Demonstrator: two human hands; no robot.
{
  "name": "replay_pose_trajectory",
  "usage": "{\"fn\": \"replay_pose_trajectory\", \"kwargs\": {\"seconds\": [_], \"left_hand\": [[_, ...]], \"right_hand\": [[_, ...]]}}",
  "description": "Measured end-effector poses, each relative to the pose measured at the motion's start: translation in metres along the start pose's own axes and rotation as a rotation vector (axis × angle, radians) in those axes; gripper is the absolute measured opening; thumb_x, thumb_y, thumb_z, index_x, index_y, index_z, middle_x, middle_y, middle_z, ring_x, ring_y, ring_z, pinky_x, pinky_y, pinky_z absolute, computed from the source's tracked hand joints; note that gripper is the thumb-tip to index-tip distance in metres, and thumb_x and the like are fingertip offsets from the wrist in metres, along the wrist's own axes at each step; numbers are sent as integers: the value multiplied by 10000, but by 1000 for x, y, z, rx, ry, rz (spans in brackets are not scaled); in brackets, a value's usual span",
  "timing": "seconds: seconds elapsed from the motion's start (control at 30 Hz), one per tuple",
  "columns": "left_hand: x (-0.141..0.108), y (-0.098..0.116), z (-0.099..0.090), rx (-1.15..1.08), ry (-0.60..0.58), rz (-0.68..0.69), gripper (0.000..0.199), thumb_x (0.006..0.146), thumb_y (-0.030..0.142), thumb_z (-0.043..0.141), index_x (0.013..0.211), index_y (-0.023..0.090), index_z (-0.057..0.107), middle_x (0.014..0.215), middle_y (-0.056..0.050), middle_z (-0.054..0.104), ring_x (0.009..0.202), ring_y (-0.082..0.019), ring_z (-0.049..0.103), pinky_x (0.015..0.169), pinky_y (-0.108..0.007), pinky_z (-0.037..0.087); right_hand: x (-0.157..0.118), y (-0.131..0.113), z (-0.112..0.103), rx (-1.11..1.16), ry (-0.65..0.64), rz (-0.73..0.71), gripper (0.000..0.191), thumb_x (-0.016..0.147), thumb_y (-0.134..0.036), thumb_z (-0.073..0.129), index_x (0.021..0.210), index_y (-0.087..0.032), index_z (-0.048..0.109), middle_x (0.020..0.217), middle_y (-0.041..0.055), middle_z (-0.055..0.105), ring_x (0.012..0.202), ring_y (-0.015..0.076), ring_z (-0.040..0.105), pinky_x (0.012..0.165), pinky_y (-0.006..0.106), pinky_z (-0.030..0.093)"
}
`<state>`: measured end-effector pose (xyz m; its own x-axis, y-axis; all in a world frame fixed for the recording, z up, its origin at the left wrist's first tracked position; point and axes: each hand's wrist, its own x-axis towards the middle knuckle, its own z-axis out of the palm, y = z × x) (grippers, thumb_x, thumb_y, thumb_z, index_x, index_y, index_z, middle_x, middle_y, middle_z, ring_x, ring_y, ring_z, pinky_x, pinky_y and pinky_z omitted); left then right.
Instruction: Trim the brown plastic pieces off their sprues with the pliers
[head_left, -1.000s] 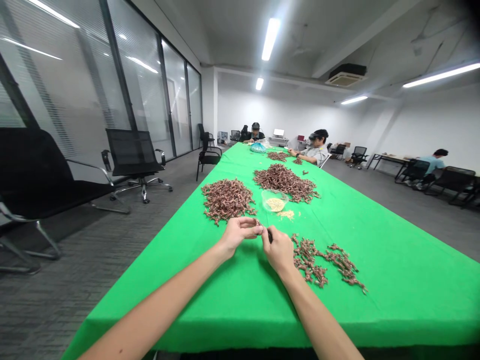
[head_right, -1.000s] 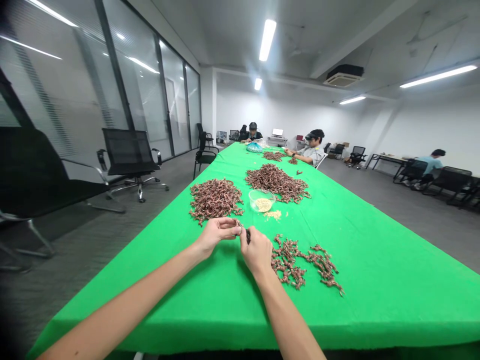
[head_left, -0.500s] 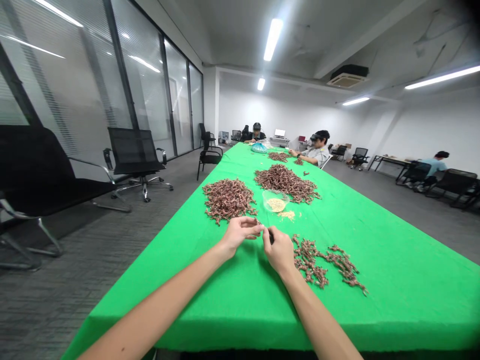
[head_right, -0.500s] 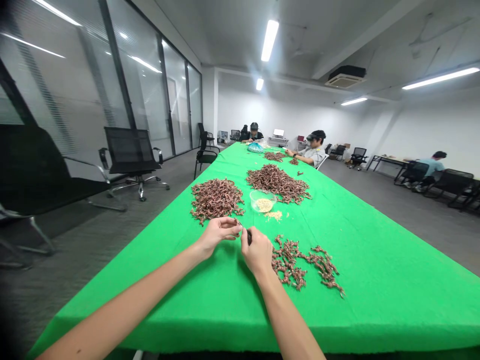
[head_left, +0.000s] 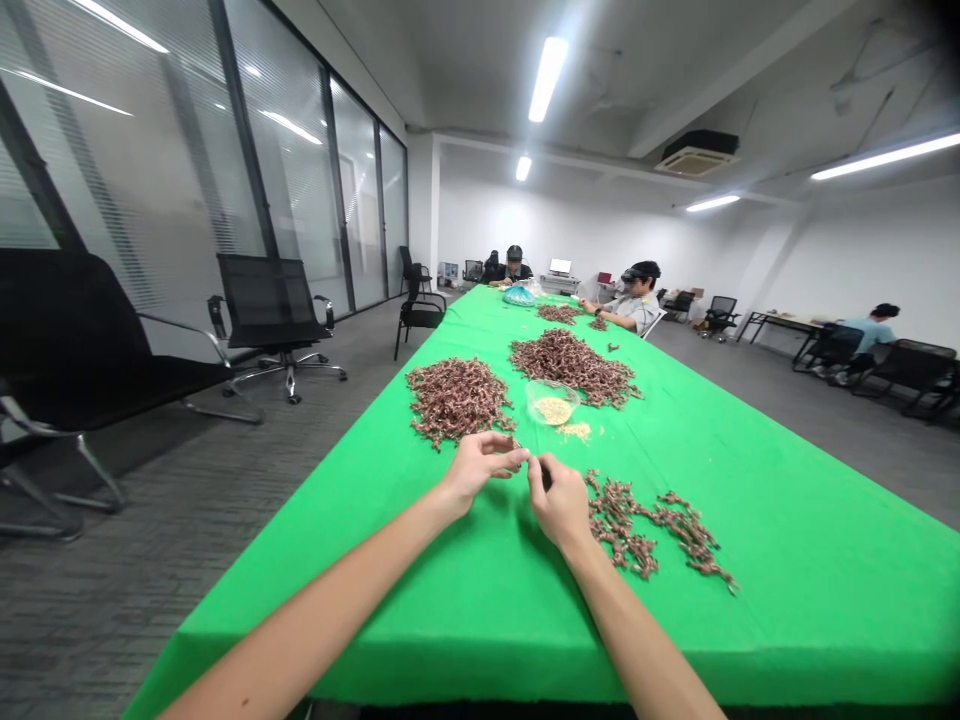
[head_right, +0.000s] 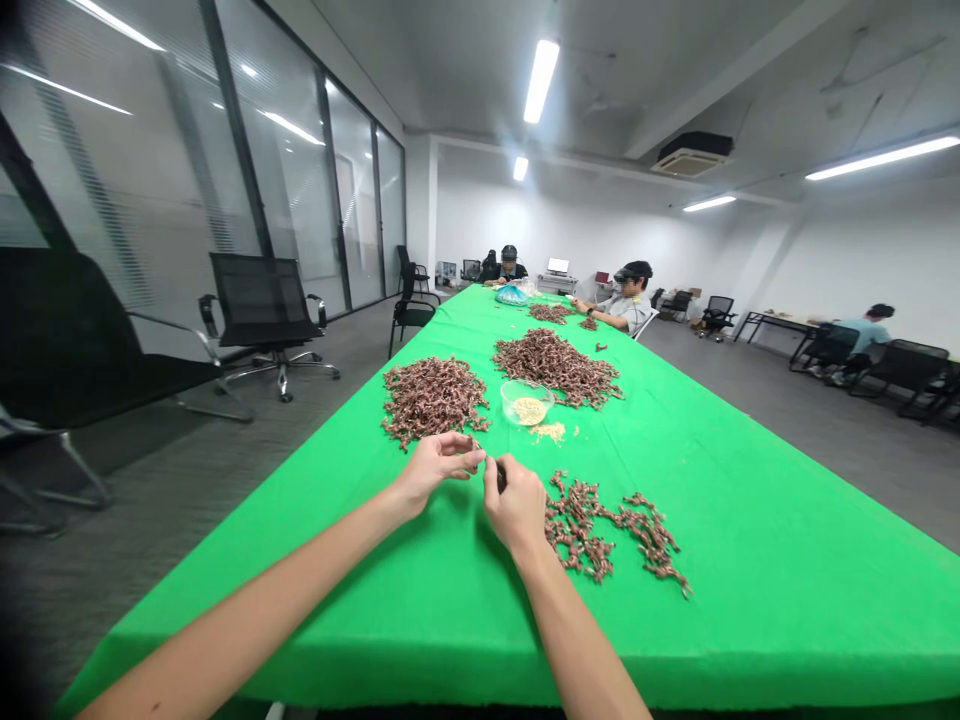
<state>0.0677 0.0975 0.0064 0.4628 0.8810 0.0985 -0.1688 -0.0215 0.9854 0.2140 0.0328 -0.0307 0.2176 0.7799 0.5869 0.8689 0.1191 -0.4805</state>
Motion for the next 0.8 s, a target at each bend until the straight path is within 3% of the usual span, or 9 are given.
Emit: {"fn": "replay_pose_trajectory", "kwargs": {"seconds": [0.3,0.8], "left_hand": [[0,3,3,6,-7,-2,453,605,415,873,887,112,689,880,-88,687,696,-155,636,638,-257,508],[5,-11,0,26,-54,24,449,623,407,866,919,106,714,870,-96,706,715,-151,626,663,-255,510]], "right_hand": [[0,1,-1,31,16,1,439,1006,-460,333,733,-181,535,609,20,575,546,141,506,566,253,259],[0,4,1,-67,-11,-35,420,981,-450,358,743,-180,574,631,46,624,554,148,532,552,256,218]]}}
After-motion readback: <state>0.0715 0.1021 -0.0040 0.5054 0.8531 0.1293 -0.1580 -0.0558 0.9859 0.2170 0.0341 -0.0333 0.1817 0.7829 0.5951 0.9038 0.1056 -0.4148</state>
